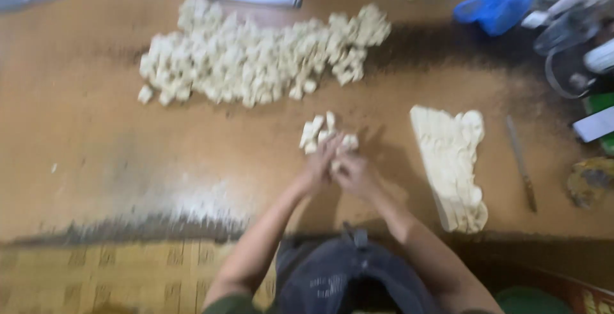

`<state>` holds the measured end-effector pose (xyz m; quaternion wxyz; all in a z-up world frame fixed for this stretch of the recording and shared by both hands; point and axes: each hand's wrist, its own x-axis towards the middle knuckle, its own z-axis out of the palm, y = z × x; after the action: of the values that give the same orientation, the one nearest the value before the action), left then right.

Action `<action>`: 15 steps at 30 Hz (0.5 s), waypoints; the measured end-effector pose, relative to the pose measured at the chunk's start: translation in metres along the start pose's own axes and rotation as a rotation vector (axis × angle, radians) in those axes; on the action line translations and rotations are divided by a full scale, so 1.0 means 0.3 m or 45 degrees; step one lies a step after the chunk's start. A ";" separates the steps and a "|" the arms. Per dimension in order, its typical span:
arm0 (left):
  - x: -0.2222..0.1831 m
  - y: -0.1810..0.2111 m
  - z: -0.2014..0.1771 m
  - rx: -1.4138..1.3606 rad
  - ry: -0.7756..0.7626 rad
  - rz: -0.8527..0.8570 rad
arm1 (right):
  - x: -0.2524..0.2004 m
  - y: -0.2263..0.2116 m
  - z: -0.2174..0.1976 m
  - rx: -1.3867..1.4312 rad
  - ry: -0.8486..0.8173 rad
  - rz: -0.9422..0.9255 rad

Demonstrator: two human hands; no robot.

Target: Cutting and tearing long strips of dough into small bite-sized pieces and arranging them on a work surface

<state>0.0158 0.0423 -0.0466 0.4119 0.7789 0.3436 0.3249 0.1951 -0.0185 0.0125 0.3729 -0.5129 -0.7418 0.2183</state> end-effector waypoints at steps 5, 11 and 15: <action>0.025 0.114 0.062 0.040 -0.002 -0.105 | 0.031 0.005 -0.028 0.090 0.176 0.169; -0.090 0.246 0.102 -0.001 -0.050 -0.222 | 0.041 0.016 -0.120 -0.183 -0.131 0.519; -0.027 0.305 -0.077 0.127 -0.015 -0.372 | 0.100 -0.111 -0.194 0.011 -0.148 0.386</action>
<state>0.0176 0.0066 0.0412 0.4176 0.7421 0.4665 0.2393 0.2145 -0.0067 0.0825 0.2941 -0.6038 -0.6754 0.3045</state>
